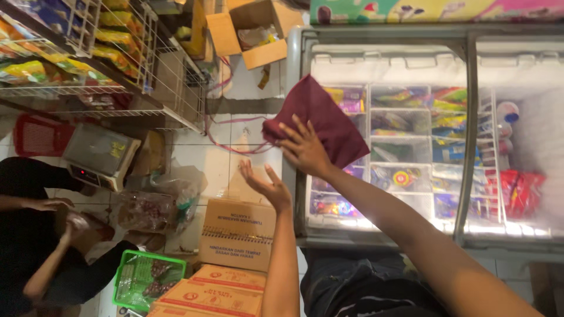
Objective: The person wipes the glass lid of a freezer with a cloth and then picks up snack packages from a shelf, placing them into a red plastic basket.
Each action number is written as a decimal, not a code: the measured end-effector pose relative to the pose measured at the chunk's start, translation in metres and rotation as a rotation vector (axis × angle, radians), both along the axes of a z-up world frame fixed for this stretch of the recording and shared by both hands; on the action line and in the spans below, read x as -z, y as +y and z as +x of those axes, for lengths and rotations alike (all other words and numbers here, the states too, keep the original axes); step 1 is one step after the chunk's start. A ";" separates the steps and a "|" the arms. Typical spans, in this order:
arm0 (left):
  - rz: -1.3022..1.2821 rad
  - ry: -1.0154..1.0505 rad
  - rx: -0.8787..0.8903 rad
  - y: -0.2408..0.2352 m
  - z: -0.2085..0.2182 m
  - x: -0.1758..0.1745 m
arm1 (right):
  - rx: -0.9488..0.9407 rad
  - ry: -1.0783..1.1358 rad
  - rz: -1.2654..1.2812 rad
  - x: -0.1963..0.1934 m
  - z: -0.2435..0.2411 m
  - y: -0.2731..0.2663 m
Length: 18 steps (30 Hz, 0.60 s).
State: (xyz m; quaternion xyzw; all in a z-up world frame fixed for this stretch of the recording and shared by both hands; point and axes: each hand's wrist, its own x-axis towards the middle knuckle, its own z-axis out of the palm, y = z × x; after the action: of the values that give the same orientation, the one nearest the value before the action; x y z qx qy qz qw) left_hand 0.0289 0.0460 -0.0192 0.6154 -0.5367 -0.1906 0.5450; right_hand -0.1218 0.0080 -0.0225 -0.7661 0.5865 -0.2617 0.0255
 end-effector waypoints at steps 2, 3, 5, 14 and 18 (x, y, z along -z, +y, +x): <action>0.031 0.090 0.023 0.023 0.018 -0.006 | -0.092 -0.012 0.005 0.012 0.015 0.037; 0.046 0.134 0.033 0.029 0.026 -0.010 | -0.158 -0.001 -0.023 0.018 0.023 0.058; 0.079 0.061 0.004 0.038 0.043 -0.018 | -0.291 0.001 -0.008 0.031 0.040 0.101; 0.266 -0.112 0.227 0.078 0.059 -0.049 | -0.594 0.021 0.283 0.062 -0.008 0.211; 0.343 -0.113 0.385 0.092 0.042 -0.050 | -0.092 0.228 0.267 0.046 -0.134 0.245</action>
State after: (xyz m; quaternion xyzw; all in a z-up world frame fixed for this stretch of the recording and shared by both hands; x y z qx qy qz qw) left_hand 0.0713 0.1382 0.0305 0.5952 -0.6332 -0.3442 0.3554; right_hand -0.2562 0.2525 -0.0684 -0.8066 0.5796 -0.0914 0.0722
